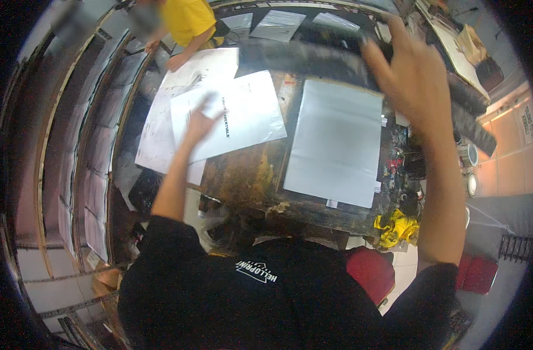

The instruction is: The person repeatedly places white paper sheets under a screen printing frame, uses a squeegee to pull ink across the screen, then lifts the frame and removes the printed sheet. The process is repeated continuously throughout the clip.

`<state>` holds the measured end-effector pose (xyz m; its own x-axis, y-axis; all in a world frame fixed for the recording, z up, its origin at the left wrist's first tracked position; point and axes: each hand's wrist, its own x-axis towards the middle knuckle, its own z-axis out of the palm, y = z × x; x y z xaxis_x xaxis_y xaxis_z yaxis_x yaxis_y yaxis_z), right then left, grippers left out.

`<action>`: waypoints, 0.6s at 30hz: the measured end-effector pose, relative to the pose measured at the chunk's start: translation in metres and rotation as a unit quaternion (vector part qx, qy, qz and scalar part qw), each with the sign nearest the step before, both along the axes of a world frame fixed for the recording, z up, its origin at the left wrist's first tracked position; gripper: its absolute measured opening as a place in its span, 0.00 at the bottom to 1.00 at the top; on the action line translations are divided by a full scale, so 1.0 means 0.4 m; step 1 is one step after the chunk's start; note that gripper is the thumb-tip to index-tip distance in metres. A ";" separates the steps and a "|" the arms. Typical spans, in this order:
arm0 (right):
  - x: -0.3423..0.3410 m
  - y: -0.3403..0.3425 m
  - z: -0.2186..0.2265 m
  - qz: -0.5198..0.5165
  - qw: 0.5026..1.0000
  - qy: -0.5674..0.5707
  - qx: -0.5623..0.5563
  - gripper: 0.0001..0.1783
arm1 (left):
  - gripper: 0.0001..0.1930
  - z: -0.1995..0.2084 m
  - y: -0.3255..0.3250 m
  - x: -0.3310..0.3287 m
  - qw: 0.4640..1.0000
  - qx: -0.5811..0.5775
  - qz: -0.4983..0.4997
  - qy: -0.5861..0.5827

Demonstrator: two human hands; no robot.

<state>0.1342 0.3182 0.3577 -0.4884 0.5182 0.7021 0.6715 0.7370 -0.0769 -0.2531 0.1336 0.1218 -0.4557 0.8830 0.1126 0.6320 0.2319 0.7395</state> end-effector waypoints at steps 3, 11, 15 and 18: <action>0.028 -0.163 -0.111 0.018 0.981 -0.146 -0.129 0.31 | 0.50 0.134 -0.171 0.450 0.823 0.186 -0.283 -0.455; 0.240 -0.394 -0.757 0.106 0.899 -0.203 -0.374 0.23 | 0.60 -0.259 -0.340 0.608 0.610 -0.060 0.076 -0.787; 0.222 -0.430 -0.888 0.104 0.928 -0.197 -0.297 0.32 | 0.61 -0.355 -0.302 0.626 0.629 -0.132 0.119 -0.756; 0.169 -0.308 -0.918 0.093 0.940 -0.208 -0.255 0.38 | 0.62 -0.347 -0.296 0.621 0.649 -0.147 0.110 -0.738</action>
